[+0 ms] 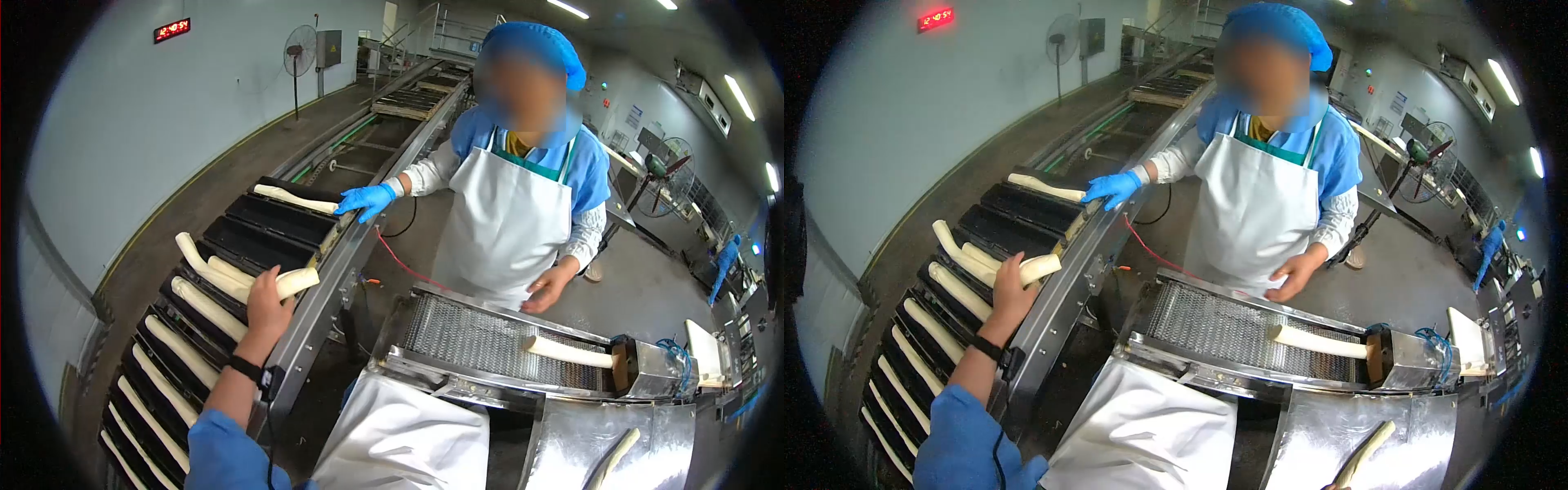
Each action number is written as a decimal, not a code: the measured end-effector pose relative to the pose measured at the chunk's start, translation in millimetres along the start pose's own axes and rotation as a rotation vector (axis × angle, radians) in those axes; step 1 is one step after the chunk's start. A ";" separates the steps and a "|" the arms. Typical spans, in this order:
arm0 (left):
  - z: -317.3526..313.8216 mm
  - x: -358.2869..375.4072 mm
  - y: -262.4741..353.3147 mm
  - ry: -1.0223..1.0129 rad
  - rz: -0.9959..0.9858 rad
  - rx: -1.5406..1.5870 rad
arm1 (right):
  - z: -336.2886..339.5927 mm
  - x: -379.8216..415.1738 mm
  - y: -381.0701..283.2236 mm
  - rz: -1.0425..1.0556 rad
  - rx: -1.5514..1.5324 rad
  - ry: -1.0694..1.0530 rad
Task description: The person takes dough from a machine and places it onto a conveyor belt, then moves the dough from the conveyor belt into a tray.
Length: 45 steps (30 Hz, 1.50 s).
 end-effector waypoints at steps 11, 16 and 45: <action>18.6 -77.0 -118.8 -0.016 0.504 0.646 | -41.9 -16.1 -71.4 -0.150 -0.728 -0.653; 141.8 -149.4 -122.8 0.367 0.618 0.806 | 1.6 -20.4 -136.3 -0.150 -0.879 -0.722; 53.6 66.6 -193.2 -0.284 0.876 0.064 | 353.8 119.0 -540.8 0.735 -1.686 -1.814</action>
Point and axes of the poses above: each hand's wrist, its own x-axis away from the middle knuckle, its own z-axis out of the back of the hand, y = z × x, the point moved 6 cm from there along -x, towards the middle knuckle, and after that the axes turned 11 degrees about y, right-handed, at the moved point
